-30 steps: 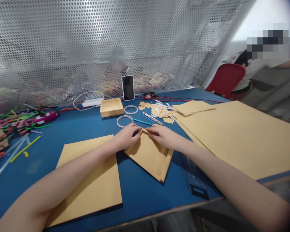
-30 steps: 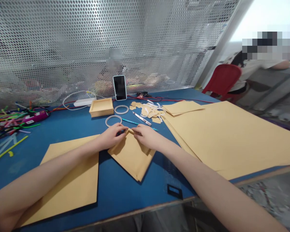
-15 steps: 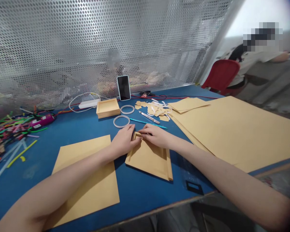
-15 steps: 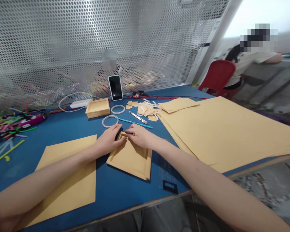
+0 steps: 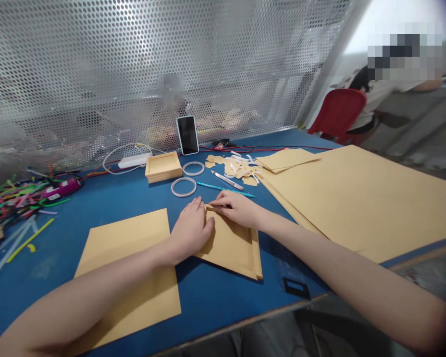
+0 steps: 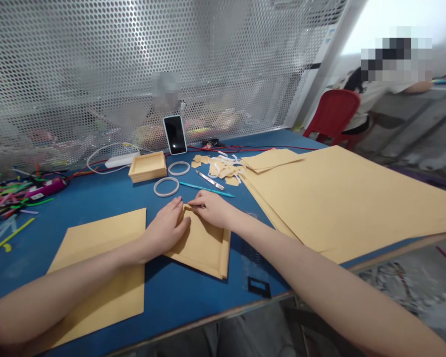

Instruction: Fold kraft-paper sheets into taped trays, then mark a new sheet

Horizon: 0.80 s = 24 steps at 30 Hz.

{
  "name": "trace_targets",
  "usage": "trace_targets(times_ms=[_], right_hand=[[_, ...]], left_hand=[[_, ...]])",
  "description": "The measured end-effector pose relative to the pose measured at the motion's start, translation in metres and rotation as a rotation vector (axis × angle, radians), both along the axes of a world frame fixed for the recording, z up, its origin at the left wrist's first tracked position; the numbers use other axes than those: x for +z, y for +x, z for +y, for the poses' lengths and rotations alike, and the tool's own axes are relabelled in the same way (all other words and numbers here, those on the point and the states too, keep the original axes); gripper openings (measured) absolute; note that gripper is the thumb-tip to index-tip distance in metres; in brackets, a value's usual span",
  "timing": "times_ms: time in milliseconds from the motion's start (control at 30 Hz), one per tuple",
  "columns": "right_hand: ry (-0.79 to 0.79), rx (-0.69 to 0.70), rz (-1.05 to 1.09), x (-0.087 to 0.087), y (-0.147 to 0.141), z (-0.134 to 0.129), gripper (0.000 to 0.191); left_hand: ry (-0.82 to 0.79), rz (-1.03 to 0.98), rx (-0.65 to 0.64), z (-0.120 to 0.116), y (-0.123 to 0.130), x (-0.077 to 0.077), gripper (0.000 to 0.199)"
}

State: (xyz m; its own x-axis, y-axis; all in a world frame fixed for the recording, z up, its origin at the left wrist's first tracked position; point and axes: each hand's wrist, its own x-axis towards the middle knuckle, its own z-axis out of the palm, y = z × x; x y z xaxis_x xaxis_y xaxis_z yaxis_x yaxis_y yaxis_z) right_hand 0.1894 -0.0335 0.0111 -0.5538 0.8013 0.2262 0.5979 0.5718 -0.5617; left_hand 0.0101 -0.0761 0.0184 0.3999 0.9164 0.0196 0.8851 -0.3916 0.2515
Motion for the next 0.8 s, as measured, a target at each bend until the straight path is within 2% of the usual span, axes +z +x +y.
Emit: trace_targets(times_ms=[200,400,600,700,800], right_hand=[[-0.016,-0.015,-0.023,-0.001,0.001,0.000,0.026],[0.012,0.024,0.021,-0.001,0.000,0.002,0.022],[-0.263,-0.011,-0.055,0.024,0.026,0.005,0.029],[-0.335,-0.069,-0.077,0.033,0.048,0.002,0.032],[-0.380,-0.089,-0.070,0.035,0.061,-0.005,0.029]], left_hand=[[-0.021,-0.042,-0.037,0.000,-0.001,-0.005,0.062],[-0.030,-0.069,-0.187,0.002,0.000,-0.006,0.064],[-0.055,-0.030,-0.208,0.003,0.000,-0.006,0.065],[-0.050,-0.024,-0.210,0.003,0.000,-0.006,0.065],[-0.044,-0.023,-0.211,0.003,0.001,-0.007,0.065]])
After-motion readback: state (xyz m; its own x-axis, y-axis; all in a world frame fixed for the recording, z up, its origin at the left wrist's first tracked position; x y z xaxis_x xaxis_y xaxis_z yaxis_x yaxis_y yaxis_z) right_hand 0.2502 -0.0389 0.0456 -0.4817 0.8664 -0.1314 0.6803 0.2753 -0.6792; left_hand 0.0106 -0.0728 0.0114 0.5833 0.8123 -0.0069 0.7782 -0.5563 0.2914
